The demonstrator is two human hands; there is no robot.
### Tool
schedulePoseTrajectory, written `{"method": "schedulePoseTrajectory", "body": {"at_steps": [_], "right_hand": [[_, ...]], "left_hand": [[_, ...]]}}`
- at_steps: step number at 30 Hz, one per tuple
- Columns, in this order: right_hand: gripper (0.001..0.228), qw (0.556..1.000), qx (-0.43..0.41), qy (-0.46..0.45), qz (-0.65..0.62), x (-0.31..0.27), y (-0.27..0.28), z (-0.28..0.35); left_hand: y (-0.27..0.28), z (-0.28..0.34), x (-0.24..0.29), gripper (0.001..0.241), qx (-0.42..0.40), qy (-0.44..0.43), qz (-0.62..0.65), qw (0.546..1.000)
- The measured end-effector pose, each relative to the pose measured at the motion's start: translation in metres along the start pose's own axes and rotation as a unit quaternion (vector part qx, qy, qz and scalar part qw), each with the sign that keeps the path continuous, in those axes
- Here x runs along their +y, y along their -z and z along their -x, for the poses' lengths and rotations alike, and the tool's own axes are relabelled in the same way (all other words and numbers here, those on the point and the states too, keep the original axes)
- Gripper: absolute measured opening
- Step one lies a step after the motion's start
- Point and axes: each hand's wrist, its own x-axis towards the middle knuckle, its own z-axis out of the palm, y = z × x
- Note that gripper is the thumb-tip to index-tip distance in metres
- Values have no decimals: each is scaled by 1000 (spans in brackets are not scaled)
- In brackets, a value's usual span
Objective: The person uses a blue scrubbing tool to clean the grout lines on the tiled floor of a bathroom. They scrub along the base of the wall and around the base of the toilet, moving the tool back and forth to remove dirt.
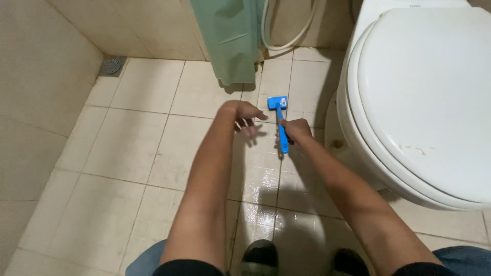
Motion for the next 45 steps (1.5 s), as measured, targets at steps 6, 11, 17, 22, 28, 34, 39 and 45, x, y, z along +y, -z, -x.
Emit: {"method": "schedulePoseTrajectory", "body": {"at_steps": [6, 11, 17, 22, 28, 34, 39, 45], "right_hand": [[41, 999, -6, 42, 6, -16, -9, 8], [39, 999, -17, 0, 27, -10, -11, 9], [56, 966, 31, 38, 255, 8, -5, -13], [60, 959, -8, 21, 284, 8, -3, 6], [54, 992, -77, -23, 97, 2, -1, 13], [57, 993, -88, -2, 79, 5, -3, -23], [46, 993, -108, -34, 32, -7, -4, -43], [42, 987, -77, -16, 140, -8, -5, -81]], "left_hand": [[28, 21, -15, 38, 175, 60, -170, 968], [-47, -22, -41, 67, 246, -255, -177, 918], [-130, 32, -37, 110, 260, -386, 14, 885], [-158, 50, -42, 123, 262, -422, 62, 865], [-159, 35, -37, 133, 345, -437, -26, 830], [-129, 13, -25, 139, 303, -401, -33, 864], [-111, 19, -14, 135, 291, -368, -62, 881], [-88, 12, -1, 121, 329, -431, -100, 835]]}}
